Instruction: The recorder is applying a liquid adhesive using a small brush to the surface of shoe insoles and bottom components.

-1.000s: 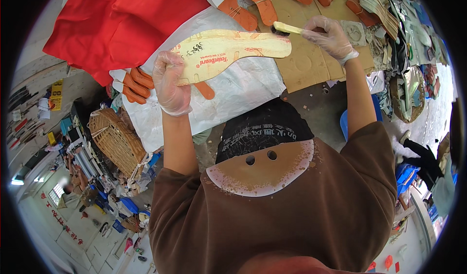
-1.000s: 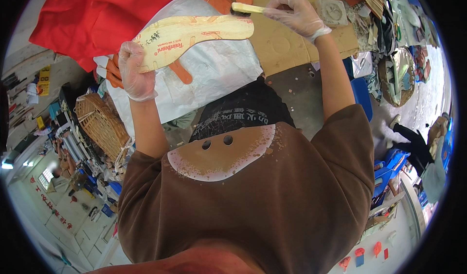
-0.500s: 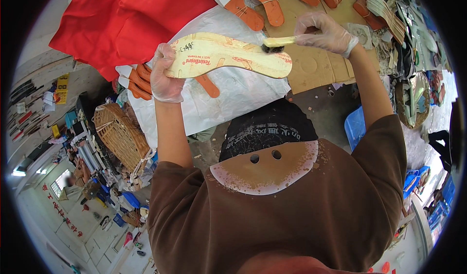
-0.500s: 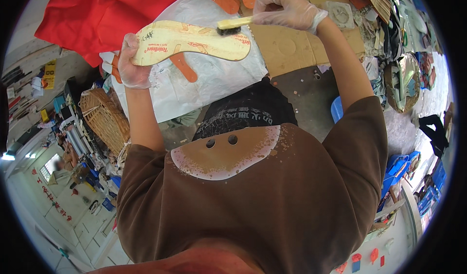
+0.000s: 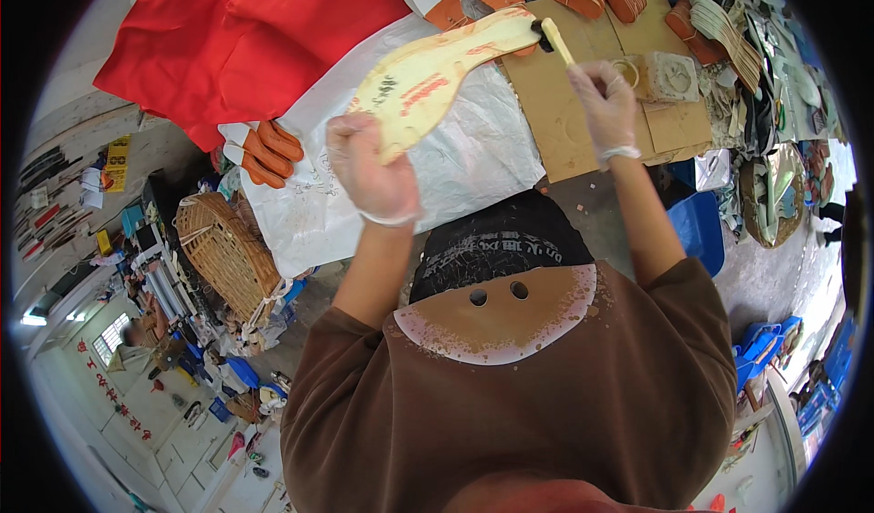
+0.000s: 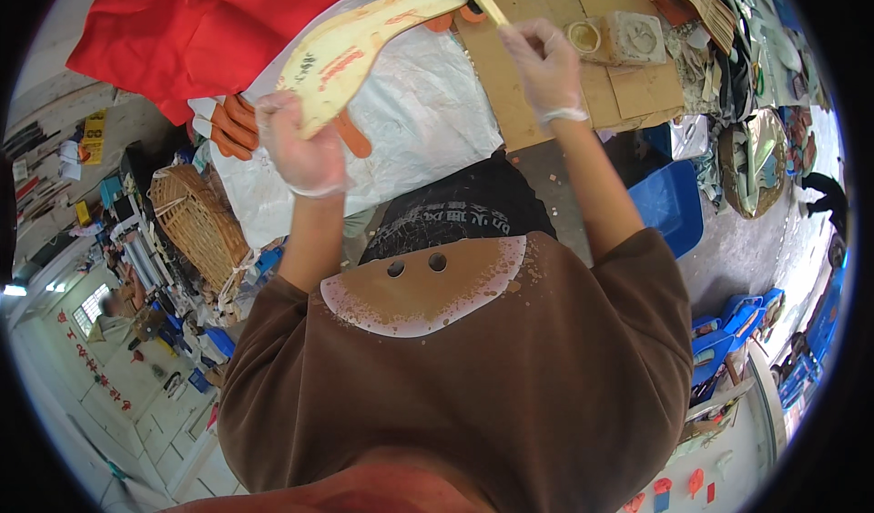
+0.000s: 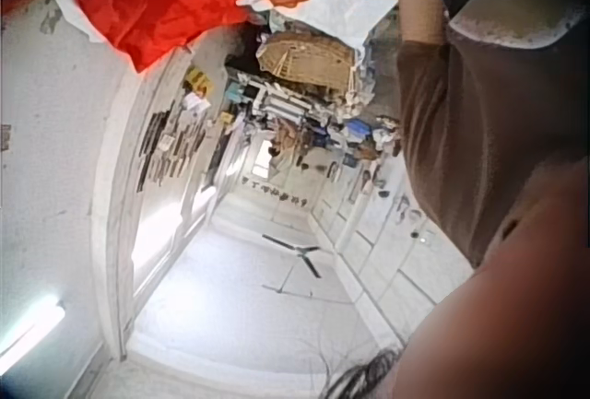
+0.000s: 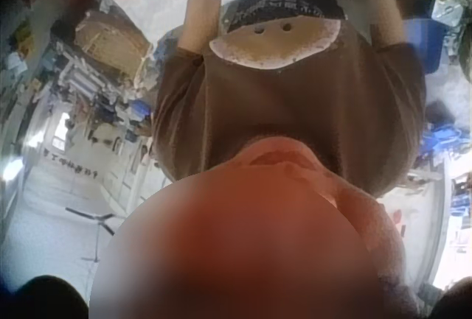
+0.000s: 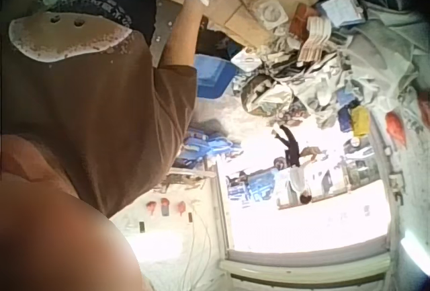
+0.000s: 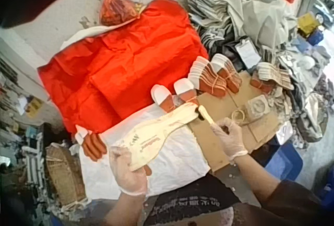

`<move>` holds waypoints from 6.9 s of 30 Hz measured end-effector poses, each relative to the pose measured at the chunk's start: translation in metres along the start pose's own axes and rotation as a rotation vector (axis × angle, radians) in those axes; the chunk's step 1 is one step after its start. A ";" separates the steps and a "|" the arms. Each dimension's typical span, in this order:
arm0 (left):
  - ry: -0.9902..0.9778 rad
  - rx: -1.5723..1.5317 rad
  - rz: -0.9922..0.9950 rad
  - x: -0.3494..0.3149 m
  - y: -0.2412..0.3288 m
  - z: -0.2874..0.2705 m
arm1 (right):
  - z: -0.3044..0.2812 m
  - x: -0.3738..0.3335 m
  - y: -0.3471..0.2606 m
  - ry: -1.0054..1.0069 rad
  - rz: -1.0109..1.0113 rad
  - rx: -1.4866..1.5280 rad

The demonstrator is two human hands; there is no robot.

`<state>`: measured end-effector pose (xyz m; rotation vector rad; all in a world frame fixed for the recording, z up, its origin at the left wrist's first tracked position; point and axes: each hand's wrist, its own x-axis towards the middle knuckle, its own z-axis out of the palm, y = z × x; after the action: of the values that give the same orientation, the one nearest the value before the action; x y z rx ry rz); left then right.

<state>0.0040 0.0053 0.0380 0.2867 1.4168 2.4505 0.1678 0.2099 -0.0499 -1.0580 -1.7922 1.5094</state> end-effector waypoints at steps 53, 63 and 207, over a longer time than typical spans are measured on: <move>-0.490 0.519 -0.845 0.013 -0.069 -0.054 | 0.041 0.047 -0.056 -0.212 -0.116 -0.267; -0.430 0.437 -0.917 0.017 -0.044 -0.066 | 0.048 0.032 -0.037 -0.301 -0.473 -0.988; 0.047 1.637 0.055 0.026 0.080 -0.308 | 0.077 -0.019 -0.039 -0.185 0.441 0.166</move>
<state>-0.1296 -0.2729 -0.0450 0.5349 3.0183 0.7164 0.1064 0.1506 -0.0260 -1.3243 -1.5803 2.0380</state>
